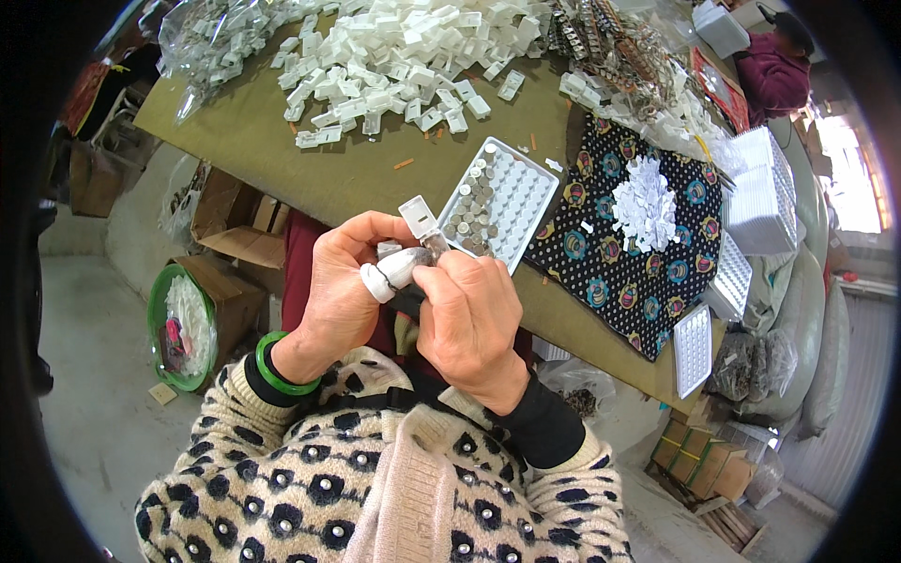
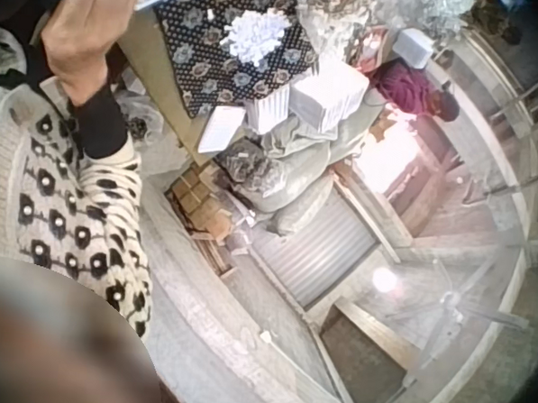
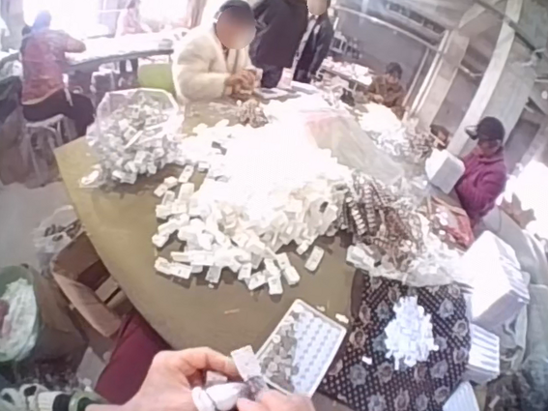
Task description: The person uses a small tool to press metal discs into white plastic housings, then uses pliers to cut and attach metal chains to the assembled units. The finished pieces are placed into a tray on the table.
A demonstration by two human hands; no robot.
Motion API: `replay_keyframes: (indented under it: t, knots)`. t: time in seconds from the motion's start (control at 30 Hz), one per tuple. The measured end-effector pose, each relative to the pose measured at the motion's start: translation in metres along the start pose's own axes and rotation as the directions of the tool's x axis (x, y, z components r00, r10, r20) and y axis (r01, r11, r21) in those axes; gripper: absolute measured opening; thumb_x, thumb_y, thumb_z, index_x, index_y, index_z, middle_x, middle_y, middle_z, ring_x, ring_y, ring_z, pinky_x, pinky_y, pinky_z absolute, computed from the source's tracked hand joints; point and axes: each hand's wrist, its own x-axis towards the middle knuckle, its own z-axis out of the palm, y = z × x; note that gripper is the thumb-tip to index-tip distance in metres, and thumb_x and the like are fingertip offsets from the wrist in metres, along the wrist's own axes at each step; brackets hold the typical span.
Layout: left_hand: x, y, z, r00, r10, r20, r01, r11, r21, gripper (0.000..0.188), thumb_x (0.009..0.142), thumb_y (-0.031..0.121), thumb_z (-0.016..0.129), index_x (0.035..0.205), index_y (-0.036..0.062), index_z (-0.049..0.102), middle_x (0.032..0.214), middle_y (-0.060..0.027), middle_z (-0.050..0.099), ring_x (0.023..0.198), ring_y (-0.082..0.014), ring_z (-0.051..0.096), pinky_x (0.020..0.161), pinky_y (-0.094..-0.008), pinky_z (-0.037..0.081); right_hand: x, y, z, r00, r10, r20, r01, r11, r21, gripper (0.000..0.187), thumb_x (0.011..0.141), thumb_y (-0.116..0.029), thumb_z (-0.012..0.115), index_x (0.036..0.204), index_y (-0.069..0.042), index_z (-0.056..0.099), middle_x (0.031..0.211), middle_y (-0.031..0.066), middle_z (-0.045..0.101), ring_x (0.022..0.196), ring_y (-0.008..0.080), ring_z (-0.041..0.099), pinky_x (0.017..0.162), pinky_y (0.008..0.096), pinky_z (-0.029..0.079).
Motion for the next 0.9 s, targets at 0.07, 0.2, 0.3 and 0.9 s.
replay_keyframes:
  t: [0.07,0.2,0.3,0.9]
  knots:
    - [0.0,-0.001,0.0,1.0,-0.004,-0.008,0.004,1.0,-0.007,0.02,0.081,0.003,0.075,0.099,-0.0014,0.067,0.088,-0.0022,0.067,0.07,-0.0042,0.054,0.061,-0.0193,0.047,-0.001,0.002,0.002,1.0,-0.027,0.001,0.027,1.0,-0.011,0.038,0.064,0.019,0.06,0.098,0.0,0.061,0.088,0.0149,0.061,0.07,0.0288,0.062,0.06,0.0345,0.051]
    - [0.0,-0.002,0.001,1.0,-0.004,-0.027,0.003,0.998,-0.057,0.02,0.081,0.002,0.074,0.1,-0.0014,0.066,0.087,-0.0017,0.067,0.071,-0.0044,0.055,0.061,-0.02,0.047,-0.003,0.003,0.005,0.999,-0.029,-0.028,0.029,0.999,0.018,0.039,0.065,0.015,0.062,0.101,0.001,0.059,0.091,0.0143,0.058,0.071,0.0292,0.057,0.06,0.0377,0.046]
    - [0.0,-0.005,0.002,0.996,0.079,-0.04,-0.079,0.997,0.007,0.018,0.081,0.002,0.074,0.098,-0.001,0.066,0.086,-0.0013,0.066,0.071,-0.0045,0.055,0.061,-0.0203,0.047,-0.003,0.003,0.005,0.999,-0.025,-0.032,0.025,1.0,0.019,0.039,0.065,0.015,0.063,0.1,0.001,0.059,0.09,0.014,0.058,0.071,0.029,0.057,0.059,0.0374,0.046]
    - [-0.002,0.002,-0.006,0.944,-0.296,0.149,0.329,0.787,-0.522,0.026,0.09,0.013,0.065,0.112,0.0,0.061,0.089,-0.0045,0.064,0.072,-0.0131,0.059,0.06,-0.0258,0.046,0.001,-0.008,0.005,0.942,0.335,-0.033,-0.324,0.928,0.184,0.013,0.084,0.009,0.061,0.091,-0.002,0.057,0.083,0.0094,0.055,0.072,0.021,0.055,0.064,0.0274,0.045]
